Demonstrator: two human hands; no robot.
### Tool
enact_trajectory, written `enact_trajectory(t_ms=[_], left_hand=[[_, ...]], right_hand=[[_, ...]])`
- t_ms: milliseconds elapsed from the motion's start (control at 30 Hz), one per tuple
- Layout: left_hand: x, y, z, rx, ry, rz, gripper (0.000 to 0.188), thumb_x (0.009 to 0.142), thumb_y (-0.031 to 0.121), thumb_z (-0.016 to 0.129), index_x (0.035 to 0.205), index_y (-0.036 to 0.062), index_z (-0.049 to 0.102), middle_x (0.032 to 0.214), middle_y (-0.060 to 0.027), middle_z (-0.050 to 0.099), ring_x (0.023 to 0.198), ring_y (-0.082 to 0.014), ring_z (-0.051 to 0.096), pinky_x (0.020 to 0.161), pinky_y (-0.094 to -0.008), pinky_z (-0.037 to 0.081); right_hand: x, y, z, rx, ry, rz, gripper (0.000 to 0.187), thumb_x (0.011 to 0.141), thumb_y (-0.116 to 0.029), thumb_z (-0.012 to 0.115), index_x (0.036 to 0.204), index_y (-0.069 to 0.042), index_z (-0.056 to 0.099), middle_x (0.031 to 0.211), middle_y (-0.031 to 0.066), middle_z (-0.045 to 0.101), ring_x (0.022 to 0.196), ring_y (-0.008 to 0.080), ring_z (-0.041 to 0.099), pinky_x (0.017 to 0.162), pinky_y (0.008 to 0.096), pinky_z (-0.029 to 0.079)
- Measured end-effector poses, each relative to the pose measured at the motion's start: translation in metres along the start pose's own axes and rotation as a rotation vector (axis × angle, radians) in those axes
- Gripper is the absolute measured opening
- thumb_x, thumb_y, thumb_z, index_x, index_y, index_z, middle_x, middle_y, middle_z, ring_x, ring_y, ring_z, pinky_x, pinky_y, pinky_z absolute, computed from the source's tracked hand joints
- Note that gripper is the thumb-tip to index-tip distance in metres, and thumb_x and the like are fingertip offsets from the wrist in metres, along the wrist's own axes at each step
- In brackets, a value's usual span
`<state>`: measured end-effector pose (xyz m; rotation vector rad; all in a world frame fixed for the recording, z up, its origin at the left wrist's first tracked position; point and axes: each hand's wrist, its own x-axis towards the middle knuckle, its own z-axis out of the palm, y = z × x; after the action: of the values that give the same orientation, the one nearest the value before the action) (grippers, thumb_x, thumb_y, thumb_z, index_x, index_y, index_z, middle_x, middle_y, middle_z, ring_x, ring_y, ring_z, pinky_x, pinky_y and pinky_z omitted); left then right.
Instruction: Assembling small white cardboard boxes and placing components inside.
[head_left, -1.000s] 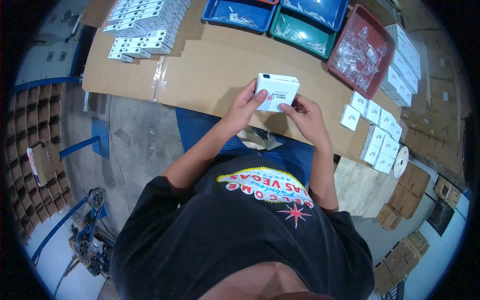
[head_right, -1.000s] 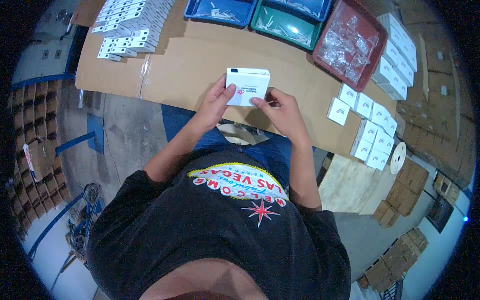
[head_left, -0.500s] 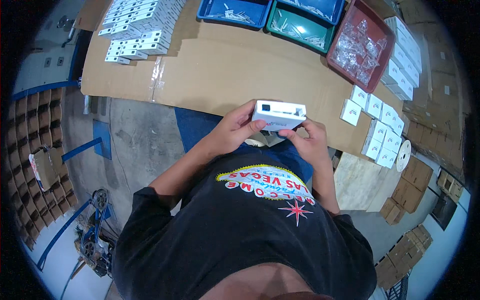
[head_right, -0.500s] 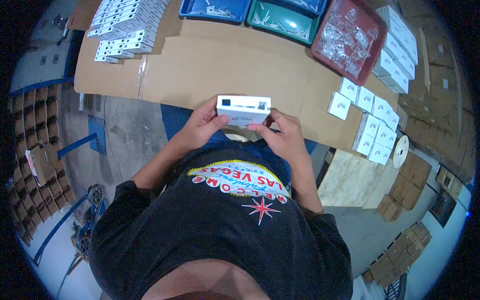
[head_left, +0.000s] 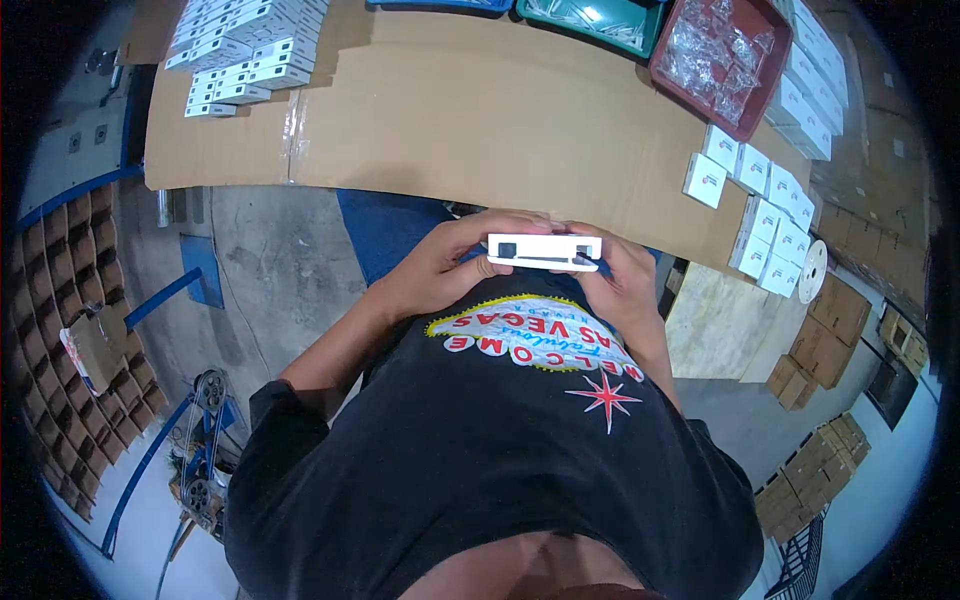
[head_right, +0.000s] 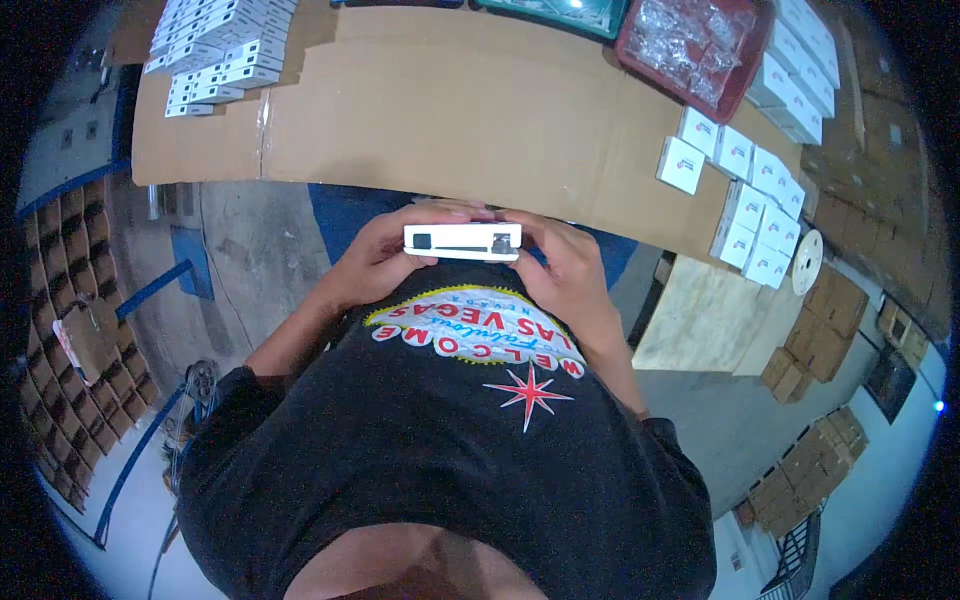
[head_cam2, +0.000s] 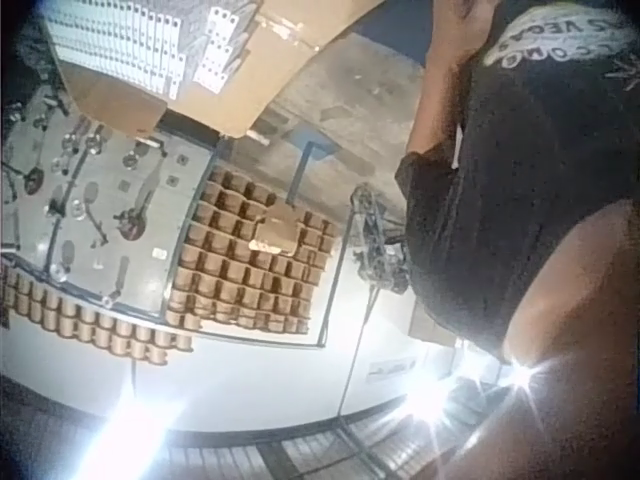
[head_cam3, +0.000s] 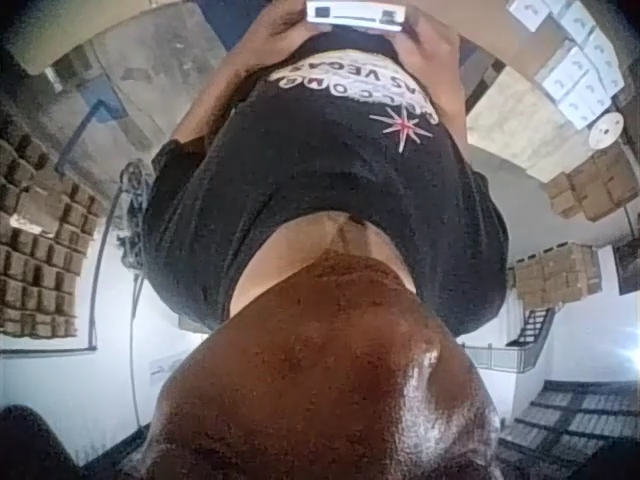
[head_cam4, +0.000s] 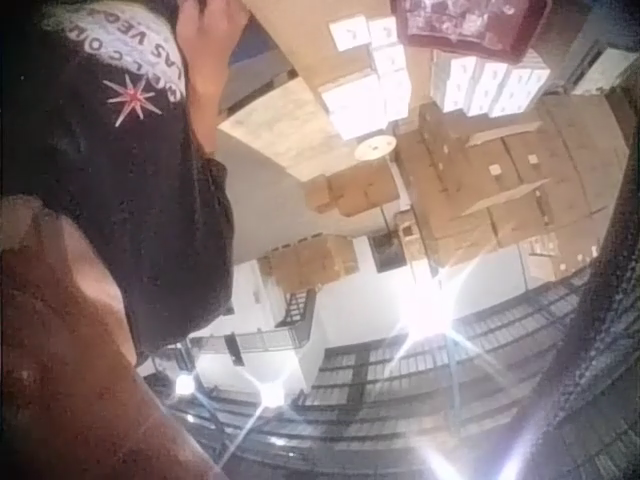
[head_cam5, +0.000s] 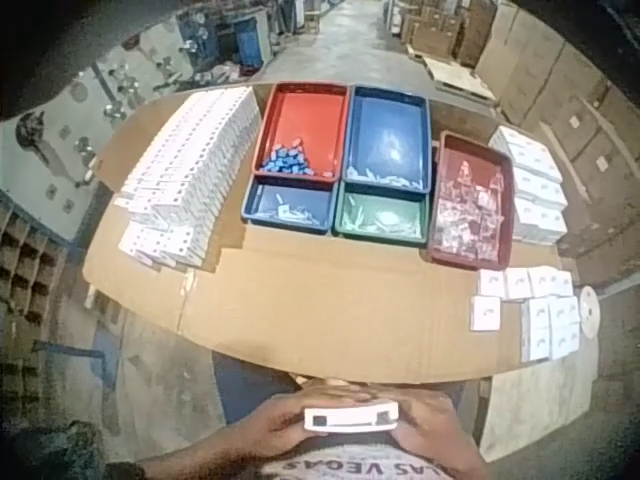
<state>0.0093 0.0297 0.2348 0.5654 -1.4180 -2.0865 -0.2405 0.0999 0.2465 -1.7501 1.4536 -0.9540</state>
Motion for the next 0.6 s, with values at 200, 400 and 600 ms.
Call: enact_trajectory(t_ms=[200, 400, 600], left_hand=[[-0.011, 0.0, 0.001, 0.094, -0.022, -0.008, 0.043, 0.097, 0.005, 0.063, 0.14, 0.0031, 0.062, 0.144, -0.0158, 0.063, 0.137, -0.0301, 0.058, 0.116, -0.0418, 0.043], [-0.01, 0.011, 0.002, 0.129, -0.05, 0.04, 0.041, 0.096, 0.001, 0.061, 0.137, 0.0066, 0.065, 0.142, -0.0196, 0.064, 0.138, -0.0344, 0.057, 0.116, -0.0454, 0.044], [-0.009, 0.014, 0.004, 0.164, -0.061, 0.071, 0.041, 0.095, -0.001, 0.063, 0.135, 0.0092, 0.066, 0.143, -0.0226, 0.063, 0.136, -0.0368, 0.058, 0.114, -0.0472, 0.046]], right_hand=[[-0.009, -0.004, 0.003, -0.002, 0.003, -0.047, 0.042, 0.078, 0.003, 0.071, 0.12, 0.002, 0.07, 0.103, 0.0176, 0.077, 0.088, 0.0306, 0.077, 0.079, 0.0372, 0.061], [-0.01, -0.009, 0.002, 0.046, 0.002, -0.054, 0.044, 0.079, 0.001, 0.072, 0.123, 0.003, 0.069, 0.116, 0.0183, 0.075, 0.102, 0.0323, 0.076, 0.088, 0.0383, 0.06], [-0.01, -0.012, 0.001, 0.061, 0.044, -0.051, 0.043, 0.081, 0.003, 0.07, 0.124, 0.004, 0.068, 0.121, 0.0181, 0.075, 0.11, 0.0324, 0.074, 0.095, 0.0383, 0.059]])
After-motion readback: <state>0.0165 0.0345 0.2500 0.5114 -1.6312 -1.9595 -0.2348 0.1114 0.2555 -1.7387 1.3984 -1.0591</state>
